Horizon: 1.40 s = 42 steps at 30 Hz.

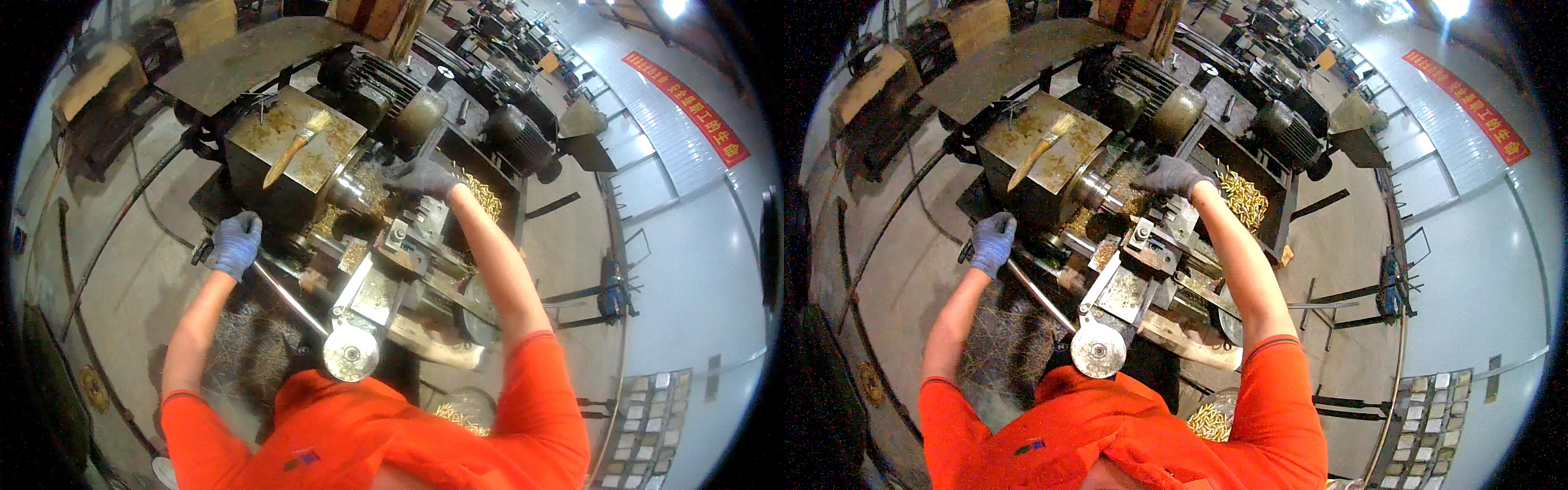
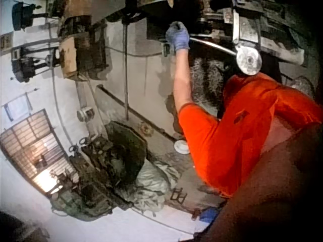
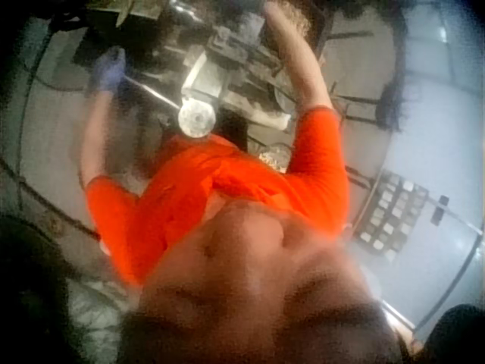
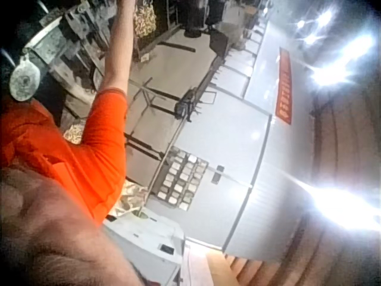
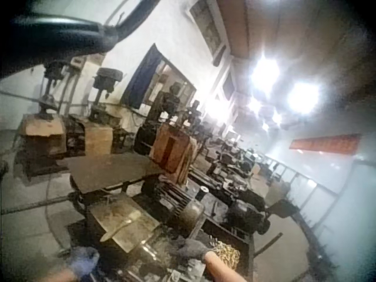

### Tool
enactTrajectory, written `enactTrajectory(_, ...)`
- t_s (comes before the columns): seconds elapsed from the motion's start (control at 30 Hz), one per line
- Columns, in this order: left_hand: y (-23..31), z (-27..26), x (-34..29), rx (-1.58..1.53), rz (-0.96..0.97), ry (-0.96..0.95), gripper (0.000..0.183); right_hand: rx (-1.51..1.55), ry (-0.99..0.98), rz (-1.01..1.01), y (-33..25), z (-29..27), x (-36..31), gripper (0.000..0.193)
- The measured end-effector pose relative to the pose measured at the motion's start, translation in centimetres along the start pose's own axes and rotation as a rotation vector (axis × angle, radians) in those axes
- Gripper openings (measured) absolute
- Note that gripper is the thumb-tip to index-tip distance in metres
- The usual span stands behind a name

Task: The person operates a metalworking lathe in a factory setting. They repeatedly pick up small brass components from a collection bin, insert them into the machine's chuck, and engage the mechanism to process the parts.

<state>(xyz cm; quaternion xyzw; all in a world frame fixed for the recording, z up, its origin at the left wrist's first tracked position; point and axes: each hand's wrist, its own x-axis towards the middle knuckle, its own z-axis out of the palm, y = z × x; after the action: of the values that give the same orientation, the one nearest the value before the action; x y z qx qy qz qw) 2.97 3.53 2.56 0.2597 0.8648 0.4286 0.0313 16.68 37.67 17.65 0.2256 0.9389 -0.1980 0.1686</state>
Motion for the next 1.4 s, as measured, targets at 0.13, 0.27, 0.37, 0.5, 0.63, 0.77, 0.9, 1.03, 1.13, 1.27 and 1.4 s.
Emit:
enactTrajectory(0.13,-0.8,0.5,0.0,0.0,0.0,0.025,0.02,0.479,0.222,-0.112,-0.6,0.3,0.2,0.057)
enactTrajectory(0.27,-0.7,0.4,0.0,-0.026,0.015,0.005,0.02,0.591,0.237,-0.093,1.4,-1.1,-0.6,0.046)
enactTrajectory(0.37,0.3,0.3,0.0,-0.06,0.0,0.004,0.018,0.294,0.174,0.013,5.8,-0.7,0.3,0.044)
enactTrajectory(0.5,0.8,-0.6,-0.4,0.007,0.03,0.039,0.018,0.075,0.136,-0.005,0.1,-1.3,-3.6,0.06)
enactTrajectory(0.63,-2.4,1.5,0.7,-0.043,0.072,0.037,0.019,-0.096,0.177,0.026,0.9,-0.7,-1.9,0.07)
enactTrajectory(0.77,-2.1,-0.2,0.6,-0.263,0.088,-0.149,0.02,-0.096,0.271,-0.017,-1.7,0.8,-6.1,0.059)
enactTrajectory(0.9,-4.4,-5.5,1.4,-0.31,0.067,0.021,0.019,-0.139,0.529,-0.155,-2.9,2.4,-10.0,0.047)
enactTrajectory(1.03,-11.9,-16.3,4.4,0.06,0.024,0.136,0.025,-0.329,0.653,-0.331,-5.7,3.8,-11.5,0.044)
enactTrajectory(1.13,-14.3,-24.4,3.3,0.236,0.119,0.369,0.03,-0.362,0.487,-0.28,-8.4,4.9,-9.9,0.044)
enactTrajectory(1.27,-20.7,-29.9,-2.3,0.491,-0.334,0.286,0.046,-0.339,0.324,-0.203,-10.4,5.6,-7.8,0.055)
enactTrajectory(1.4,-15.4,-27.0,-6.4,0.516,-0.439,0.364,0.064,-0.216,0.366,-0.234,-9.0,6.6,-6.4,0.055)
